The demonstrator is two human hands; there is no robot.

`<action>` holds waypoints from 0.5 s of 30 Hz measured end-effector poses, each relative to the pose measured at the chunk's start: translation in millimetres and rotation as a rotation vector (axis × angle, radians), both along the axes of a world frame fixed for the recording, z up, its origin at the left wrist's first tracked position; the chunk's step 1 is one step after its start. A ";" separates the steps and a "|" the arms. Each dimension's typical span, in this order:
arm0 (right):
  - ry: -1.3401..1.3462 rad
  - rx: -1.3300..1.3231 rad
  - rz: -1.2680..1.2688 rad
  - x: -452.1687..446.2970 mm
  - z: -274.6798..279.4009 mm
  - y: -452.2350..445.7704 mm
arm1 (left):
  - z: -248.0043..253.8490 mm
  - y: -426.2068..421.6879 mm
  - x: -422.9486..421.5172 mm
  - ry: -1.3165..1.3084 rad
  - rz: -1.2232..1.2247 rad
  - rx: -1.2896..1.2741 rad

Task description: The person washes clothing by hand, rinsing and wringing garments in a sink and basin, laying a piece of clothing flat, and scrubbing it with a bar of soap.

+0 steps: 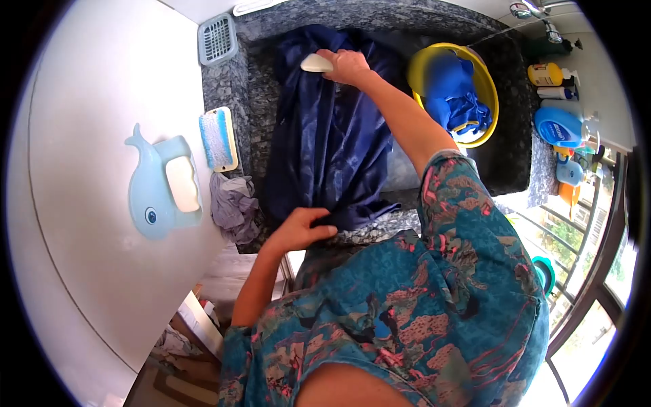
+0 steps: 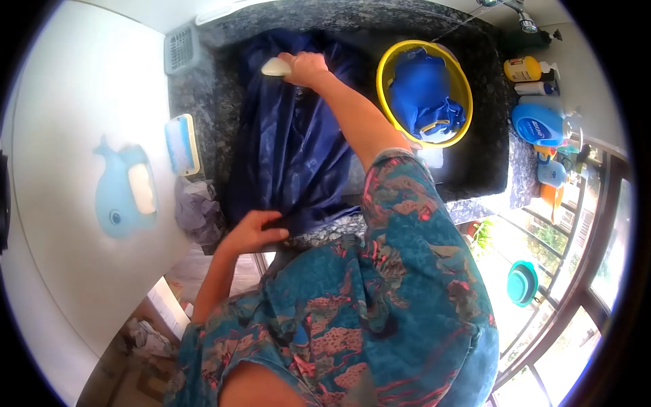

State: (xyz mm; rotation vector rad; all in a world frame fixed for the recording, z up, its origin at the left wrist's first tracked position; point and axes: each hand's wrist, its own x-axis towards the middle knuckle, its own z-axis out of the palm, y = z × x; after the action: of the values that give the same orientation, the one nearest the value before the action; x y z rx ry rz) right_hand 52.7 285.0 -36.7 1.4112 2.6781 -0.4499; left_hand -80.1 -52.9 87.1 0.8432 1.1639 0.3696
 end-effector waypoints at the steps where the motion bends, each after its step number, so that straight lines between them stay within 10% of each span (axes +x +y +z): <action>1: 0.154 -0.115 -0.074 4.5 0.8 -6.9 | 0.4 6.1 -3.3 0.086 -0.020 0.004; 3: 0.509 -0.442 -0.262 14.9 4.7 -23.1 | -8.4 16.8 -9.3 0.026 0.033 0.232; 6: 0.827 -0.658 -0.494 35.1 48.1 -59.3 | -31.0 47.1 9.6 0.950 0.141 0.781; 8: 0.924 -0.589 -0.512 55.2 46.1 -76.3 | -49.4 71.8 33.8 1.255 0.034 0.537; 15: 1.030 -0.624 -0.779 116.7 72.2 -120.6 | -91.8 101.9 61.1 0.954 -0.030 0.546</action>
State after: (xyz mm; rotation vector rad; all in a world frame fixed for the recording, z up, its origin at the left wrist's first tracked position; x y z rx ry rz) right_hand 169.3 164.4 35.5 2.2806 1.8595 -2.3354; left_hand -19.0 49.0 -4.7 1.6063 1.9649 0.2570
